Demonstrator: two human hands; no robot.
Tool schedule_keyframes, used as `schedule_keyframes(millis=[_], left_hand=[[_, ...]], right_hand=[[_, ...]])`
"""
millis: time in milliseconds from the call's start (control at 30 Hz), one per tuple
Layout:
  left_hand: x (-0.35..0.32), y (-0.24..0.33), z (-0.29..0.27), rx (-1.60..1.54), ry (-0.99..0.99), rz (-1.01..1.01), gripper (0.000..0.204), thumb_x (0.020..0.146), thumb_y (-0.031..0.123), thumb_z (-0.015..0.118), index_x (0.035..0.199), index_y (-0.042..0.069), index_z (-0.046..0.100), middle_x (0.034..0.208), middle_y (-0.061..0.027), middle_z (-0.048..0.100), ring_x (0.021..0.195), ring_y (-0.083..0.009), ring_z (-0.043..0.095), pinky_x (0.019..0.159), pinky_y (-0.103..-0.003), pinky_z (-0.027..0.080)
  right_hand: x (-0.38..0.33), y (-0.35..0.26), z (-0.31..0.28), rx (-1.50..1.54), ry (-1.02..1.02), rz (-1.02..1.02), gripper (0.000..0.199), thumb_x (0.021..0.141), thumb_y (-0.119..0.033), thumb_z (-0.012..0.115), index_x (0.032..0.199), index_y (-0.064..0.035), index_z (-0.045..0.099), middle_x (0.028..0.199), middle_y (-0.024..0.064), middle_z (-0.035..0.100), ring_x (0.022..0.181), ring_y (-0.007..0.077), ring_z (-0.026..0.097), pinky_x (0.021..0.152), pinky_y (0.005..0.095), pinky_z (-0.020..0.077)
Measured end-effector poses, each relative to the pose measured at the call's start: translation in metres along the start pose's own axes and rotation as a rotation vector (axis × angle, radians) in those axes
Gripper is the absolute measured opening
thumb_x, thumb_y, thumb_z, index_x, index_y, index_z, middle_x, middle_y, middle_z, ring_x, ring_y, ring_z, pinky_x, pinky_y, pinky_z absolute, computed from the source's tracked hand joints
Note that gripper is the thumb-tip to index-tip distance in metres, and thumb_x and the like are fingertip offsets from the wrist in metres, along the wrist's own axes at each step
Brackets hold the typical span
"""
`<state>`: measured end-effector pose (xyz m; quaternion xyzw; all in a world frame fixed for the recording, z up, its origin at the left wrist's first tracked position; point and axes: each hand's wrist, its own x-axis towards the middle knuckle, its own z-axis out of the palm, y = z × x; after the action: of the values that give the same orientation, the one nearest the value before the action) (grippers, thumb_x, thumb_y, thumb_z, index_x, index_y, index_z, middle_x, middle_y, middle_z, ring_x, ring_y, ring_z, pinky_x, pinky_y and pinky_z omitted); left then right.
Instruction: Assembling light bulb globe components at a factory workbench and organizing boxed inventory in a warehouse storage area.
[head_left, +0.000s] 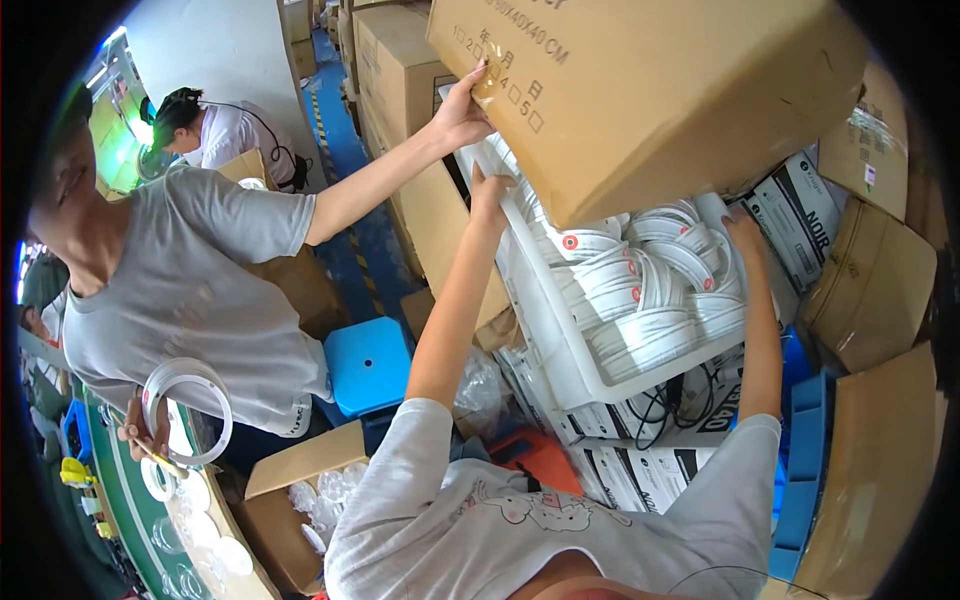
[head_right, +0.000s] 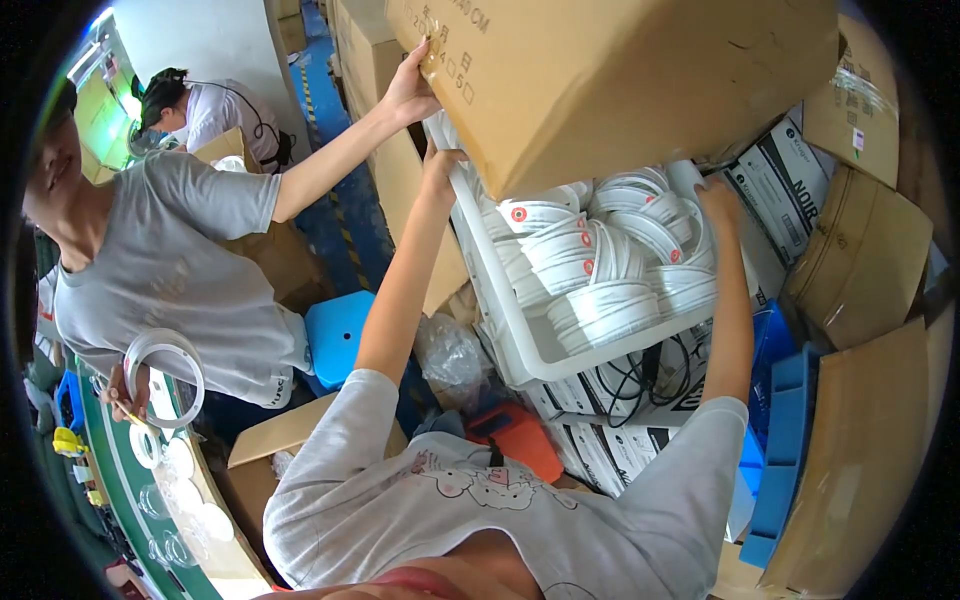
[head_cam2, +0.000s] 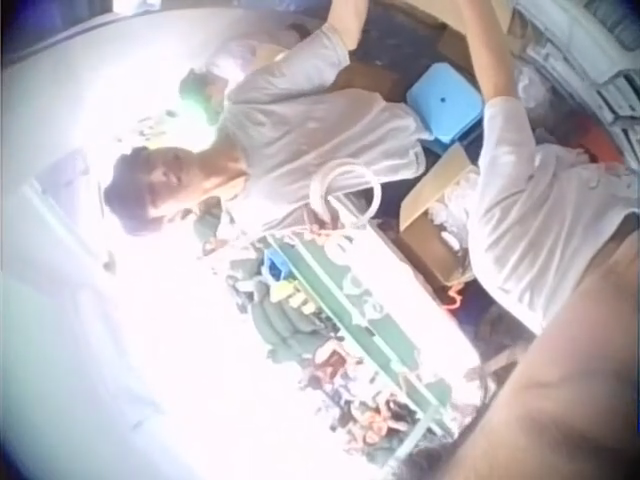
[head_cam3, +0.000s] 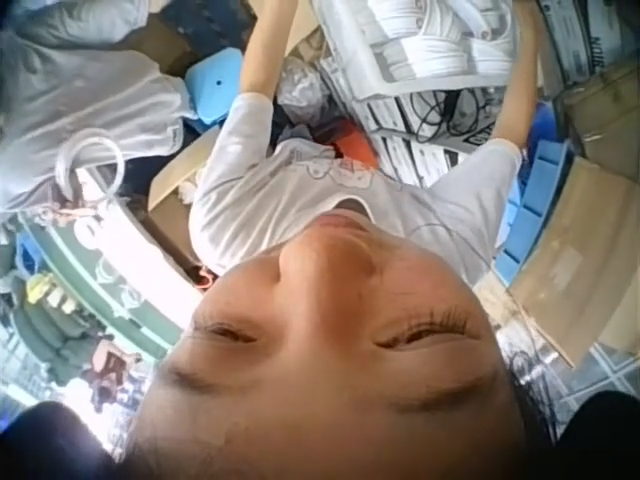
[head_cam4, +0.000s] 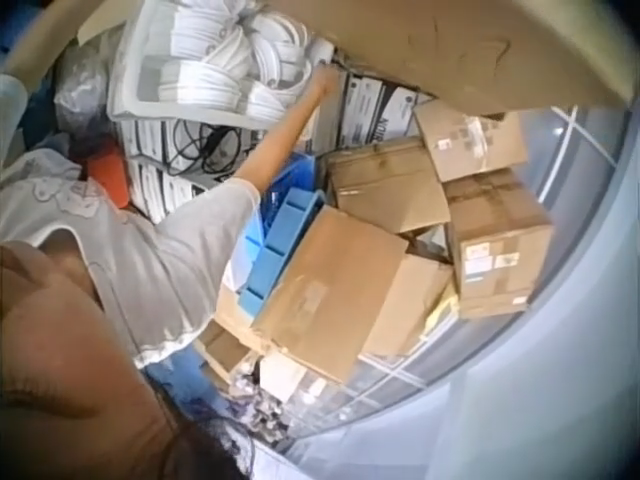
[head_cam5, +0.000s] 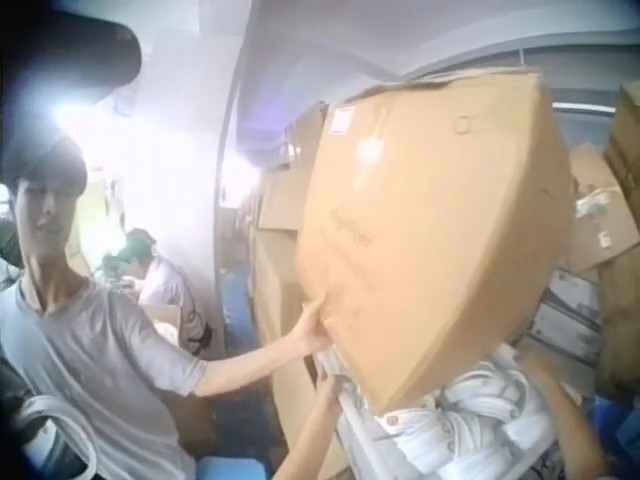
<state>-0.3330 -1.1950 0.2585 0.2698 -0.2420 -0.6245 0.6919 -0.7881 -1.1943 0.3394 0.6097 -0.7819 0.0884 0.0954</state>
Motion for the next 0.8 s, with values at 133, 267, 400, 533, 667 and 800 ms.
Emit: schedule_keyframes(millis=[133, 267, 400, 533, 667, 800], left_hand=[[-0.008, 0.008, 0.016, -0.026, 0.004, -0.004, 0.068, 0.07, -0.01, 0.047, 0.131, 0.007, 0.023, 0.12, -0.0156, 0.044, 0.101, -0.0267, 0.054, 0.08, -0.034, 0.05], [-0.008, 0.008, -0.002, -0.333, 0.079, -0.029, 0.035, 0.086, 0.014, 0.047, 0.119, 0.005, 0.044, 0.102, -0.0105, 0.058, 0.091, -0.0173, 0.059, 0.068, -0.029, 0.051], [-0.019, -0.002, -0.027, -0.281, 0.19, 0.116, 0.029, 0.086, 0.016, 0.047, 0.114, 0.006, 0.046, 0.097, -0.0093, 0.058, 0.085, -0.0168, 0.058, 0.065, -0.029, 0.049], [-0.01, -0.039, -0.018, -0.179, 0.298, 0.253, 0.023, 0.087, 0.018, 0.046, 0.106, 0.006, 0.048, 0.091, -0.0076, 0.058, 0.078, -0.0161, 0.057, 0.061, -0.029, 0.047], [0.01, -0.06, -0.024, -0.072, 0.309, 0.19, 0.019, 0.087, 0.02, 0.046, 0.099, 0.007, 0.051, 0.084, -0.006, 0.058, 0.07, -0.0154, 0.055, 0.056, -0.028, 0.044], [0.021, -0.071, -0.05, -0.036, 0.26, 0.083, 0.021, 0.087, 0.019, 0.045, 0.102, 0.006, 0.053, 0.083, -0.0059, 0.06, 0.069, -0.0145, 0.056, 0.058, -0.028, 0.044]], right_hand=[[0.008, -0.014, 0.0, 0.062, 0.118, -0.029, 0.043, 0.075, -0.035, 0.056, 0.109, -0.0097, 0.055, 0.101, 0.0222, 0.058, 0.094, 0.0405, 0.054, 0.08, 0.0446, 0.0441], [0.019, -0.042, 0.02, 0.119, 0.126, -0.142, 0.041, 0.075, -0.032, 0.056, 0.105, -0.0046, 0.055, 0.102, 0.023, 0.057, 0.093, 0.0411, 0.054, 0.08, 0.0444, 0.0435], [0.021, -0.014, 0.049, 0.259, -0.081, -0.379, 0.042, 0.079, -0.025, 0.055, 0.116, -0.0055, 0.05, 0.107, 0.023, 0.055, 0.099, 0.0383, 0.052, 0.083, 0.0416, 0.0419], [0.05, 0.03, 0.083, -0.019, -0.166, -0.206, 0.052, 0.079, -0.031, 0.057, 0.123, -0.0075, 0.046, 0.121, 0.0184, 0.049, 0.111, 0.0355, 0.046, 0.093, 0.0381, 0.0354], [0.076, 0.034, 0.12, 0.159, -0.23, -0.299, 0.057, 0.078, -0.035, 0.059, 0.124, -0.0044, 0.044, 0.123, 0.0171, 0.048, 0.113, 0.0347, 0.045, 0.093, 0.0365, 0.0337], [0.068, 0.006, 0.123, 0.176, -0.196, -0.312, 0.052, 0.078, -0.035, 0.059, 0.115, 0.0004, 0.051, 0.111, 0.0205, 0.055, 0.103, 0.0359, 0.051, 0.087, 0.0372, 0.0376]])
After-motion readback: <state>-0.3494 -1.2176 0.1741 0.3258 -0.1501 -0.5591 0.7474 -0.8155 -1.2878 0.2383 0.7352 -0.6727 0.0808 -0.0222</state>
